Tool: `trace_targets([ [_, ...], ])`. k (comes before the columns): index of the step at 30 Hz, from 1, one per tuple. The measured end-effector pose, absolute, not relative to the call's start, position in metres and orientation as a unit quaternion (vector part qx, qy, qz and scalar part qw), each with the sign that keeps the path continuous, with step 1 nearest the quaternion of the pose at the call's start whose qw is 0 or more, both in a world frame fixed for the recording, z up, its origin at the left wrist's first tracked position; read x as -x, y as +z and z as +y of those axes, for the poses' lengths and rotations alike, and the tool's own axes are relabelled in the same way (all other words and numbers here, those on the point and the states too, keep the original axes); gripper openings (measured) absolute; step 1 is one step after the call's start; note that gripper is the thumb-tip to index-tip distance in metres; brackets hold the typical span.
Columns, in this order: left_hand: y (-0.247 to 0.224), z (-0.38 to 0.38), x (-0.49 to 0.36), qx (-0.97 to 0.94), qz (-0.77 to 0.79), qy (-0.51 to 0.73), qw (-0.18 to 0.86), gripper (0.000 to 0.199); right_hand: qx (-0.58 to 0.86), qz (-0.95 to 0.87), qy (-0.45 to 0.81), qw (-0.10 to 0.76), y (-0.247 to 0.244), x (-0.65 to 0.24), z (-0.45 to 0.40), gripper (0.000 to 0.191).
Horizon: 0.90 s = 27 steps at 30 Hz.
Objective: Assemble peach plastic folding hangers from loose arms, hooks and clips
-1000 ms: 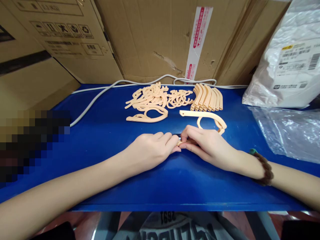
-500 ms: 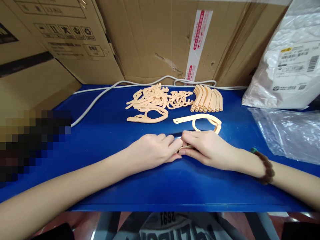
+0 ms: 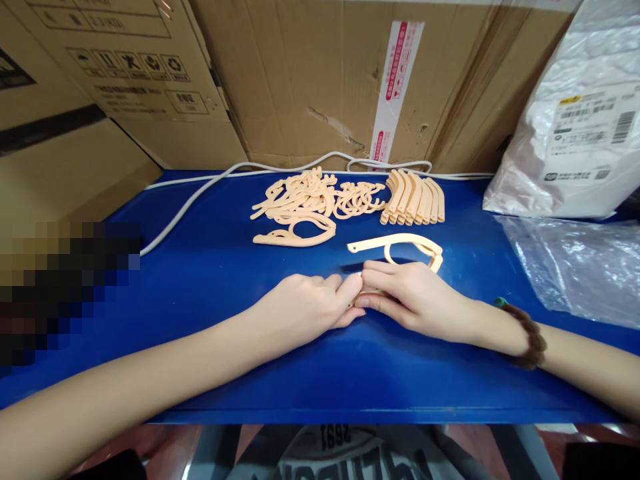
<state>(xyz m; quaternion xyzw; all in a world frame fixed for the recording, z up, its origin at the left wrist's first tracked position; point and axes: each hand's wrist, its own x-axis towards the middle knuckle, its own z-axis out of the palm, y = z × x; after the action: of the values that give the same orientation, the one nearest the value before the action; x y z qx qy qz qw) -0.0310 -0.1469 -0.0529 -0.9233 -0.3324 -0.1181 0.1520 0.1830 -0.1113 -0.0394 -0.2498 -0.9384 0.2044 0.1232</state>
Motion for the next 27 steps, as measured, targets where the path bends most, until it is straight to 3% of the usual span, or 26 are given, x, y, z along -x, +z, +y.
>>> trace_targets([
  [7,-0.050,-0.148,0.031,0.924,-0.358,-0.065,0.113,0.023,0.250,-0.932,0.229,0.127,-0.039,-0.183,-0.113,0.028],
  [16,-0.030,-0.146,0.027,0.894,-0.436,0.076,-0.069,0.027,0.229,-0.934,0.233,0.143,-0.041,-0.185,-0.115,0.024],
  [24,-0.029,-0.139,0.046,0.854,-0.395,-0.041,-0.336,0.034,0.226,-0.938,0.224,0.140,-0.039,-0.182,-0.117,0.026],
  [27,-0.027,-0.139,0.048,0.836,-0.385,-0.055,-0.387,0.035,0.217,-0.936,0.240,0.139,-0.038,-0.182,-0.117,0.027],
])
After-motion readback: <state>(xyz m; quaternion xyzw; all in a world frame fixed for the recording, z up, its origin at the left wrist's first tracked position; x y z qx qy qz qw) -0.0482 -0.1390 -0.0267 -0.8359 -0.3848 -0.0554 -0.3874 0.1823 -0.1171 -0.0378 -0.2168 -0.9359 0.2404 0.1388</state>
